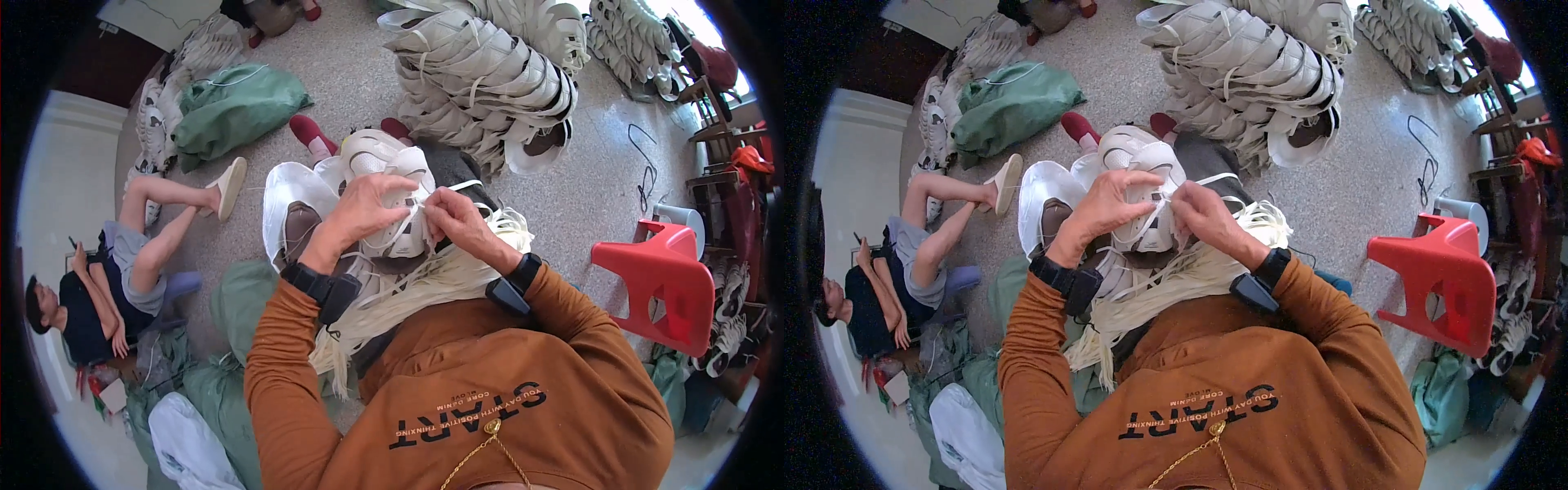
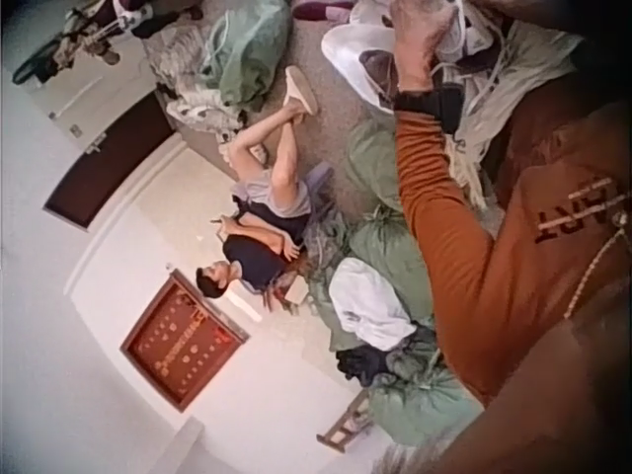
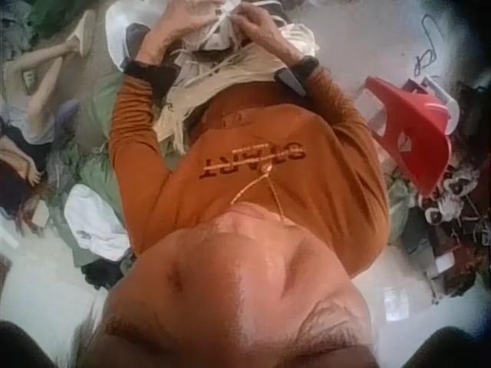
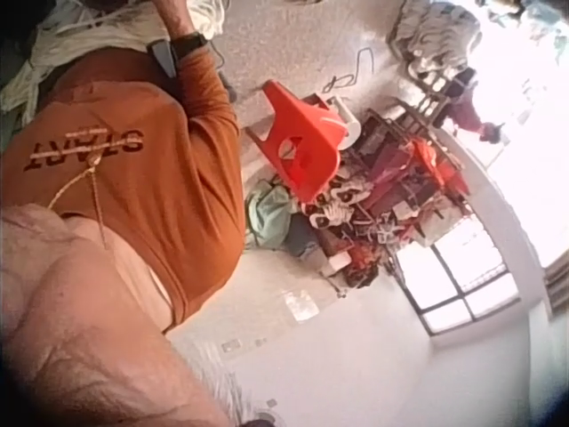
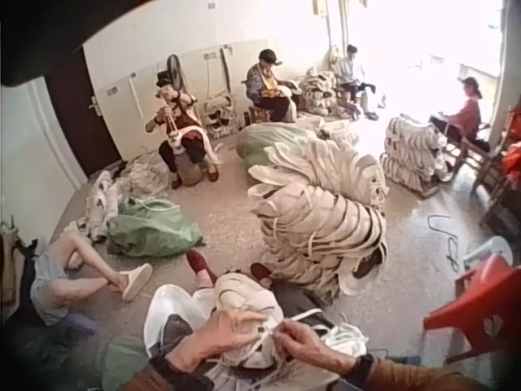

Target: Manually lacing or threading components through shoe uppers for assembly.

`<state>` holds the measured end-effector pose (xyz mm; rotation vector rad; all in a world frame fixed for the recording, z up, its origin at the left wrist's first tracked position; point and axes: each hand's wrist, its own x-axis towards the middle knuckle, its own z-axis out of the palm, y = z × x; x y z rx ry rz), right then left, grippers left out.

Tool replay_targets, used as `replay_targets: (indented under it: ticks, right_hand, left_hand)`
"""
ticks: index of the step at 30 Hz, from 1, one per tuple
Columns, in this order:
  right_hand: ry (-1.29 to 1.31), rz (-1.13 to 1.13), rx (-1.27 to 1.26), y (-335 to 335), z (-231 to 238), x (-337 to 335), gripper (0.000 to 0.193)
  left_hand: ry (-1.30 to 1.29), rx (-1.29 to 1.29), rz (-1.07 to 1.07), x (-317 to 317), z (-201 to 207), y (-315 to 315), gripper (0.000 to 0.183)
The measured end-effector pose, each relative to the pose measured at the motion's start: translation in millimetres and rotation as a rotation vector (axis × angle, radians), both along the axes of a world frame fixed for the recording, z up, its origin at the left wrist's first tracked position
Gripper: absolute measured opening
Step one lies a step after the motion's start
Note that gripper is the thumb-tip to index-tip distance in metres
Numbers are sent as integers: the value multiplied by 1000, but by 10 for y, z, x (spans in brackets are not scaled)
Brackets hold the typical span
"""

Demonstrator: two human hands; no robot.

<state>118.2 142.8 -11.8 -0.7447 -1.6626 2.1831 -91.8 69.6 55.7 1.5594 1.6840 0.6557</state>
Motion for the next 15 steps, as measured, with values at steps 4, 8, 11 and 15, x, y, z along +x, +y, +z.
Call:
replay_targets:
  ticks: [4, 8, 11, 15]
  right_hand:
    - [45, -45, 19, 32, 16, -40, 14]
    - [14, -88, 94, 57, -38, -76, 17]
    - [25, -120, 4, 83, -77, -78, 18]
    - [5, -133, -49, 84, -97, -95, 18]
  left_hand:
    - [-85, 40, 60, -95, -121, -4, 35]
    - [-274, 3, 111, -84, -134, 37, 35]
    - [-385, -47, 118, -54, -119, 60, 33]
    - [-307, -22, 48, -19, -86, 50, 31]
